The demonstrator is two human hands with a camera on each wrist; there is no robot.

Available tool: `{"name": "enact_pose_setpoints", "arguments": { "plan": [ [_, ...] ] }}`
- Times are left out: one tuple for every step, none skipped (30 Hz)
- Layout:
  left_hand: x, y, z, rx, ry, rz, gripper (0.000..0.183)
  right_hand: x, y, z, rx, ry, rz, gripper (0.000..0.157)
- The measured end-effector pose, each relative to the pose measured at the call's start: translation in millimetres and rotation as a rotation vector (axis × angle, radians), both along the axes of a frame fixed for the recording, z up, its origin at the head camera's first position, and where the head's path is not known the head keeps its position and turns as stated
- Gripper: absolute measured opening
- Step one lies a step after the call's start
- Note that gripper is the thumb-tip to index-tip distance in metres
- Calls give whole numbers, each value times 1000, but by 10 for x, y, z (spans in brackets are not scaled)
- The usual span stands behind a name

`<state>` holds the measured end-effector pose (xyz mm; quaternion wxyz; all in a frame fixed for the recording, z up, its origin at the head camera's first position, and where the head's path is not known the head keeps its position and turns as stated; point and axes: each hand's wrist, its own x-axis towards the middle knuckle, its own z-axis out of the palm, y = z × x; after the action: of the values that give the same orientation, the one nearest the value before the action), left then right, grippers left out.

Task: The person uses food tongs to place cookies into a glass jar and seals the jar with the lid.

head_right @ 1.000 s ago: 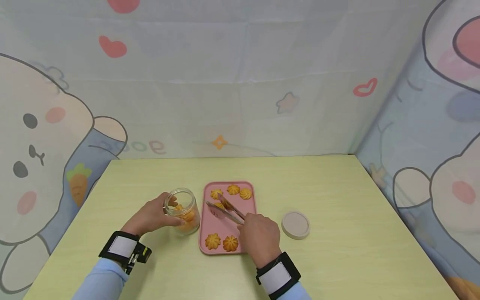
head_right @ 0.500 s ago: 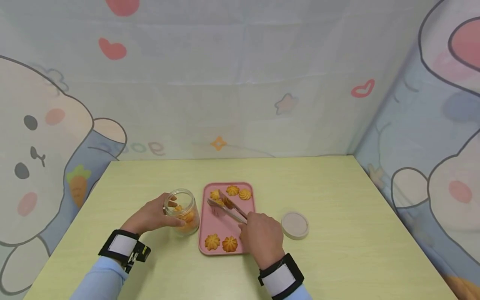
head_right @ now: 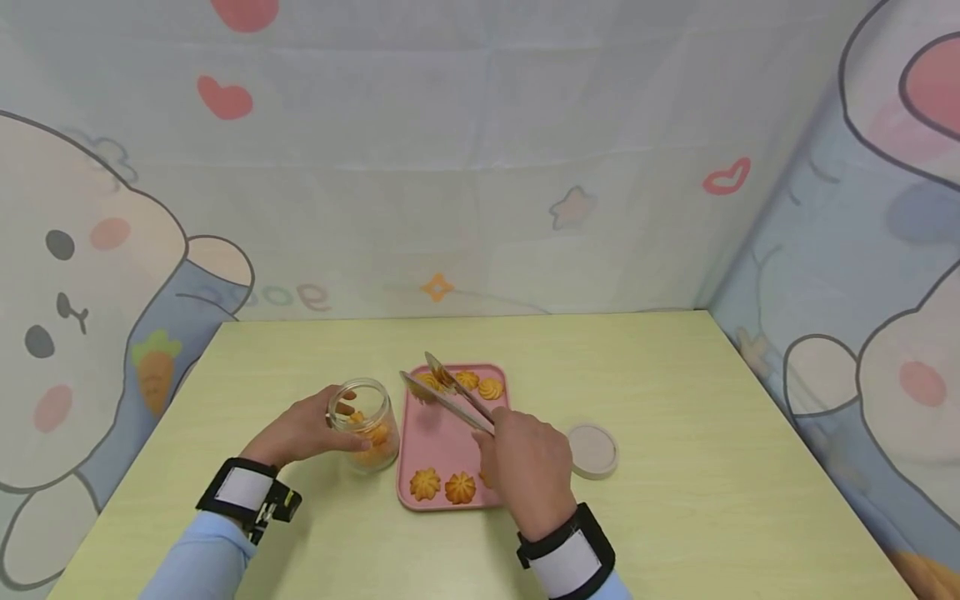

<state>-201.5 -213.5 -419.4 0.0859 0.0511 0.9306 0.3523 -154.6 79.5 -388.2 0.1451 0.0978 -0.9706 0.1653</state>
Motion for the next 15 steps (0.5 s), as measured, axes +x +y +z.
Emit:
{"name": "enact_pose_setpoints", "arguments": {
  "plan": [
    [0,-1,-1,0,-1,-1,89,12,-10,26,-5,6,1,24],
    [1,-2,-2,0,-3,1,89,25,-21,54,-8,12,2,24],
    [1,-4,-2,2,-6,1,88,37,-34,81,-8,16,3,25],
    [2,-5,-2,4,-9,2,87,49,-47,106,-8,20,5,25],
    [2,-6,-3,5,-11,4,86,59,-61,131,-8,26,9,26],
    [2,-6,-3,6,-12,6,85,72,-75,156,-9,33,12,27],
    [1,-6,-4,6,-14,8,85,84,-88,179,-10,38,16,27],
    [1,-6,-5,7,-15,10,84,95,-101,198,-11,43,21,28],
    [1,-6,-4,9,-17,12,83,105,-113,213,-13,46,26,27],
    [1,-6,-3,9,-18,14,82,115,-127,228,-17,51,33,27],
    [1,-6,-1,9,-20,16,82,124,-140,241,-16,57,37,27],
    [1,-6,1,7,-22,18,81,132,-153,250,-18,59,42,27],
    [1,-6,2,5,-24,20,81,138,-165,257,-18,61,46,26],
    [2,-7,4,3,-25,22,81,145,-178,263,-16,65,50,26],
    [3,-8,6,0,-25,24,81,151,-190,269,-13,67,54,26]
  ]
}}
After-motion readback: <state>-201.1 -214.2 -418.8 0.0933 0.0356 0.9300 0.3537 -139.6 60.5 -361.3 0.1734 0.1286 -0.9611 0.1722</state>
